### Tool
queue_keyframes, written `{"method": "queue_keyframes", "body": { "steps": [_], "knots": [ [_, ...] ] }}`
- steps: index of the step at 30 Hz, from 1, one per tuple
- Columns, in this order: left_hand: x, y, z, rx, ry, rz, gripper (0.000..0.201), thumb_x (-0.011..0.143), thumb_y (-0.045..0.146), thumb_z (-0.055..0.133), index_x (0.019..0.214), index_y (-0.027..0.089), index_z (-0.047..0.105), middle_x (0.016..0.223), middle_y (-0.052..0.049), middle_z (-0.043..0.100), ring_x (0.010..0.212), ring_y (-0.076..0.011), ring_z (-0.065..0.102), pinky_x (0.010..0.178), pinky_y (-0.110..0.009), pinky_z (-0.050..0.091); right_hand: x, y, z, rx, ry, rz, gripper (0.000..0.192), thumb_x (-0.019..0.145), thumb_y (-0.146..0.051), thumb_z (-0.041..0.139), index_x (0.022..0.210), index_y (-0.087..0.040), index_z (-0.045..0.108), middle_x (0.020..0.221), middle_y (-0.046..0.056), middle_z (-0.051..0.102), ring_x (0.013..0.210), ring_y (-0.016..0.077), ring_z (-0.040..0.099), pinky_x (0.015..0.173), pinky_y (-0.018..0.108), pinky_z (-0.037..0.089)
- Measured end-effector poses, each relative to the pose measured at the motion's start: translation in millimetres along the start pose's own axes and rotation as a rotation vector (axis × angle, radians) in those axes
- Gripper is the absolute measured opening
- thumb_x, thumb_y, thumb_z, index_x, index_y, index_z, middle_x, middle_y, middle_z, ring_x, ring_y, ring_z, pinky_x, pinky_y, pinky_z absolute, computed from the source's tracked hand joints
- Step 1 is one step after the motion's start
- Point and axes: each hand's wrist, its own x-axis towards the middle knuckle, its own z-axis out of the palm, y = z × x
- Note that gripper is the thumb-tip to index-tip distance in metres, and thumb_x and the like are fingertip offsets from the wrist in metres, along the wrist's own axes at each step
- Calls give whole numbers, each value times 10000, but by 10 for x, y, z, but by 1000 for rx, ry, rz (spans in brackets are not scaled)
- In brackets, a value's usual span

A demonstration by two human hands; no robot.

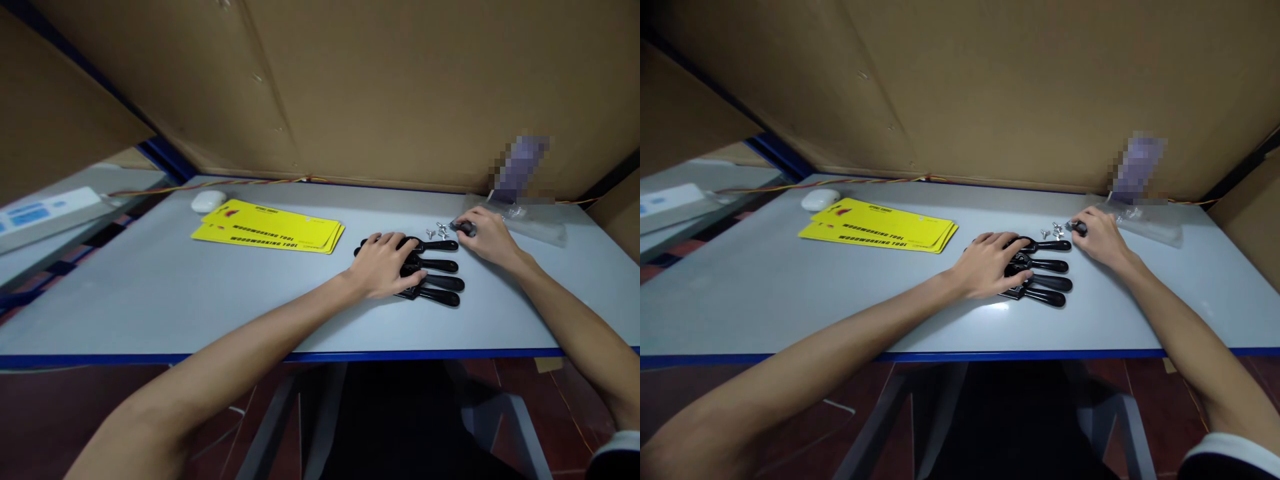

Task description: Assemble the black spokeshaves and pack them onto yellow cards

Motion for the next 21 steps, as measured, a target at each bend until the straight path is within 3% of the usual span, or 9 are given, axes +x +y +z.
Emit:
{"method": "queue_keyframes", "body": {
  "steps": [8,15,21],
  "knots": [
    [1,12,-16,7,-27,-5,671,1036,640,382,1496,178,540,1452,-171,639,1301,-383,623,1057,-551,504,4,33,-15,22,24,5,227,829,-208,649,1005,-222,793,1047,113,766,972,311,710,907,478,538],
    [27,-94,-165,12,-107,1,773,1025,693,338,1561,159,494,1394,-187,676,1164,-372,682,970,-515,524,19,54,-36,48,72,-17,205,828,-199,652,978,-227,788,1040,103,772,951,305,715,888,479,553],
    [50,-226,-255,173,-81,-49,727,966,730,413,1292,155,715,1166,-182,715,1044,-359,665,909,-489,493,-7,-134,-141,96,114,-143,141,905,-232,658,984,-235,775,1041,110,763,970,307,713,890,493,558]
  ]
}}
